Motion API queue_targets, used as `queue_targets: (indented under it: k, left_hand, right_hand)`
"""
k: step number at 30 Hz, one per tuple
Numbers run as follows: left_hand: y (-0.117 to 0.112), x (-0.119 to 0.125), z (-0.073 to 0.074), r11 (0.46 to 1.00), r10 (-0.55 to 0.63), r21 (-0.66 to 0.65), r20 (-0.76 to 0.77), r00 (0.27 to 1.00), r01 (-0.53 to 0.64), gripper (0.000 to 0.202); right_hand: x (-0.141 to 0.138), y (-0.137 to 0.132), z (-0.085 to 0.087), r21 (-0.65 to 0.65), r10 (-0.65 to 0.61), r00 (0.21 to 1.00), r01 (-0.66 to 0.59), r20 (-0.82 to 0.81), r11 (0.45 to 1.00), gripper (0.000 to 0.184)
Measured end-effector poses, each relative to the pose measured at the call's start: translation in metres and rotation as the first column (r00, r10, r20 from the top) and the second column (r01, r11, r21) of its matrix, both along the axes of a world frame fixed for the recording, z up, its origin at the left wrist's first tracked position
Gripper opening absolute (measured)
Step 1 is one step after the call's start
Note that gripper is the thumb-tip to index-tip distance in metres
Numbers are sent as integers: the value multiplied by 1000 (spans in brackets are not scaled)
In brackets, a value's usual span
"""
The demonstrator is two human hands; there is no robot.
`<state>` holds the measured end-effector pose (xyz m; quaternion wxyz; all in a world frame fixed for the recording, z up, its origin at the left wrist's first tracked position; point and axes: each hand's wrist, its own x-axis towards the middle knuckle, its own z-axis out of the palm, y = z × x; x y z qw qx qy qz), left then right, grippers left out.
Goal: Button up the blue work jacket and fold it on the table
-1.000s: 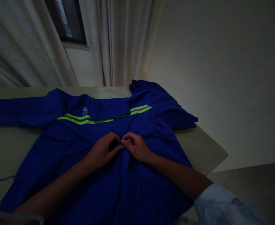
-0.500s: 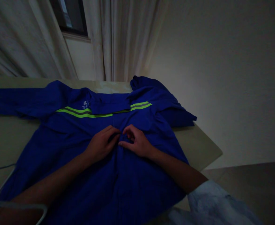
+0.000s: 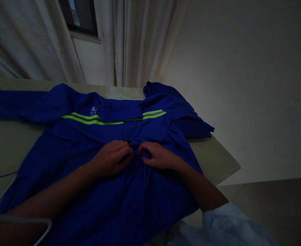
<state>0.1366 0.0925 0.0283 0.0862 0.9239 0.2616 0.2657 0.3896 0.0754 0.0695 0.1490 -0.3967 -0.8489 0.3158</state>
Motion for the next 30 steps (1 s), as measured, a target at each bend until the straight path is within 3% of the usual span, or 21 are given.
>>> queue_targets:
  k: [2, 3, 4, 6, 9, 11, 15, 18, 21, 25, 28, 30]
  left_hand:
    - [-7, 1, 8, 987, -154, -74, -150, 977, 144, 23]
    - [-11, 2, 12, 981, -173, -125, -202, 964, 149, 26]
    - [-15, 5, 16, 980, -155, -162, -238, 959, 119, 28]
    - [-23, 11, 23, 978, -106, -201, -283, 953, 49, 28]
    - [-33, 19, 28, 973, -126, -225, -339, 932, 49, 9]
    - [-37, 22, 30, 981, -115, -189, -387, 915, 43, 6]
    - [-38, 22, 39, 997, 39, -44, -458, 888, -67, 13]
    - [-39, 22, 42, 993, 50, -78, -395, 917, -88, 12]
    - [-40, 23, 30, 977, -45, -214, -202, 978, 0, 12]
    - [-34, 19, 3, 888, -217, -413, 13, 976, 203, 7]
    - [-30, 15, -6, 860, -240, -450, 54, 969, 238, 10]
    - [-31, 14, -6, 869, -210, -441, 82, 974, 224, 8]
  right_hand:
    - [0, -2, 3, 19, -52, 999, 52, 15, 998, 25]
    - [0, -3, 4, 31, -86, 996, 85, 39, 996, 20]
    - [-1, -5, 5, 39, -119, 990, 117, 76, 992, 18]
    - [-1, -9, 8, 30, -160, 972, 157, 174, 987, 34]
    - [2, -13, 13, -30, -113, 953, 127, 279, 991, 55]
    - [5, -15, 16, -58, -72, 957, 92, 280, 994, 54]
    - [9, -14, 19, -56, -73, 987, 81, 141, 995, 48]
    - [8, -10, 13, -147, -182, 980, 170, -76, 974, 46]
    - [6, -3, 4, -311, -251, 936, 169, -247, 935, 34]
    - [11, 8, -3, -339, -175, 948, 78, -266, 938, 26]
    - [16, 13, -4, -327, -223, 942, 135, -250, 935, 24]
    - [18, 13, -4, -465, -247, 922, 86, -297, 881, 23]
